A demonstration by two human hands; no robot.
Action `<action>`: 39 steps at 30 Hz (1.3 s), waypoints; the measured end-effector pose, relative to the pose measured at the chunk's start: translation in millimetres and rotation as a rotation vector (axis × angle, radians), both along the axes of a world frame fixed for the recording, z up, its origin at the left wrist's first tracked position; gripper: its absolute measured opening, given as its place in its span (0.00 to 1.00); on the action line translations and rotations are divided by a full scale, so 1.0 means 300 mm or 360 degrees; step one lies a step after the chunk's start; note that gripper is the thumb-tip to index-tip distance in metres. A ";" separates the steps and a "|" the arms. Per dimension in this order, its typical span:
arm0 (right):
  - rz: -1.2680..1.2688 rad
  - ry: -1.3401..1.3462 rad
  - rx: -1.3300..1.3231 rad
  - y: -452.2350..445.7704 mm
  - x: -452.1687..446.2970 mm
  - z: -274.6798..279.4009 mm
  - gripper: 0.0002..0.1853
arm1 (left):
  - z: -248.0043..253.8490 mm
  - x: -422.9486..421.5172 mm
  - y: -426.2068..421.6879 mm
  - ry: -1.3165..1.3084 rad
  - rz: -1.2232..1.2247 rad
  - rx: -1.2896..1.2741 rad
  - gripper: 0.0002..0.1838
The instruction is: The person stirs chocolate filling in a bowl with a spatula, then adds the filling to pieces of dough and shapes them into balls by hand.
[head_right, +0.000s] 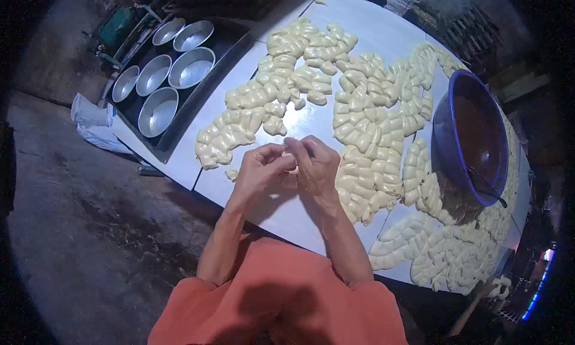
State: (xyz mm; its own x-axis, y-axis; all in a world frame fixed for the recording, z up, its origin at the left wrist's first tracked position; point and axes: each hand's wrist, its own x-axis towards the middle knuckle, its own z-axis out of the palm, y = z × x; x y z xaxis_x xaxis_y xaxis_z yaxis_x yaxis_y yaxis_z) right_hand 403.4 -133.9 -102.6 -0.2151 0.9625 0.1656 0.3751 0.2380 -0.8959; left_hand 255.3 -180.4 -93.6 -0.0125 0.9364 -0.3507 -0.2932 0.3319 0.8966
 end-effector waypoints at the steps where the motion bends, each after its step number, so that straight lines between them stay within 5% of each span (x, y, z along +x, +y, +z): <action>1: -0.0032 -0.0030 0.0005 -0.002 0.003 0.003 0.09 | -0.012 -0.005 0.013 0.0067 -0.0010 0.0033 0.13; 3: -0.0110 -0.0089 0.0023 -0.008 0.010 0.007 0.11 | -0.029 -0.011 0.031 0.0003 0.0010 -0.0015 0.12; 7: 0.0350 -0.0204 0.0316 -0.037 0.083 0.054 0.14 | 0.001 -0.048 0.054 -0.0139 -0.0340 -0.0148 0.20; 10: -0.0003 -0.0008 -0.0321 -0.040 0.066 0.058 0.12 | -0.014 -0.059 0.059 0.0855 -0.0325 0.0020 0.24; 11: -0.0089 0.0222 -0.0587 -0.021 0.070 0.006 0.12 | 0.002 -0.070 0.043 0.0868 -0.0240 0.0087 0.26; 14: 0.0070 -0.0332 -0.0674 -0.012 0.075 -0.027 0.18 | -0.039 -0.167 -0.003 0.1321 -0.0308 0.0197 0.29; 18: -0.0202 -0.0635 -0.0155 -0.049 0.048 -0.033 0.18 | -0.065 -0.185 -0.058 0.1330 -0.0472 0.0198 0.37; 22: -0.0074 -0.0538 -0.0221 -0.066 0.000 -0.064 0.17 | -0.116 -0.131 -0.005 0.1365 -0.0561 0.0469 0.42; 25: -0.0107 -0.0649 -0.0326 -0.074 0.009 -0.033 0.18 | -0.104 -0.145 0.054 0.1460 -0.0930 0.0312 0.44; 32: -0.0194 -0.0716 -0.0297 -0.116 -0.003 -0.028 0.22 | -0.051 -0.144 0.054 0.1448 -0.0912 0.0462 0.56; 36: -0.0219 -0.0309 -0.0604 -0.099 -0.024 -0.077 0.19 | -0.127 -0.047 0.044 0.1501 -0.0765 0.0370 0.46; 39: -0.0214 0.0565 -0.1022 -0.097 -0.028 -0.095 0.17 | -0.090 -0.086 0.039 0.1065 -0.0618 0.0362 0.40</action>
State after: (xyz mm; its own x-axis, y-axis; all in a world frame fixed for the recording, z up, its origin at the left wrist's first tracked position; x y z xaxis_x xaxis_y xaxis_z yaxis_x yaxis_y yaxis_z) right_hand 394.9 -162.9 -131.0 -0.1272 0.9074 -0.4005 0.0261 -0.4006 -0.9159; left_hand 229.4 -168.6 -120.6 0.1886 0.9647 -0.1840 0.4283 0.0878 0.8993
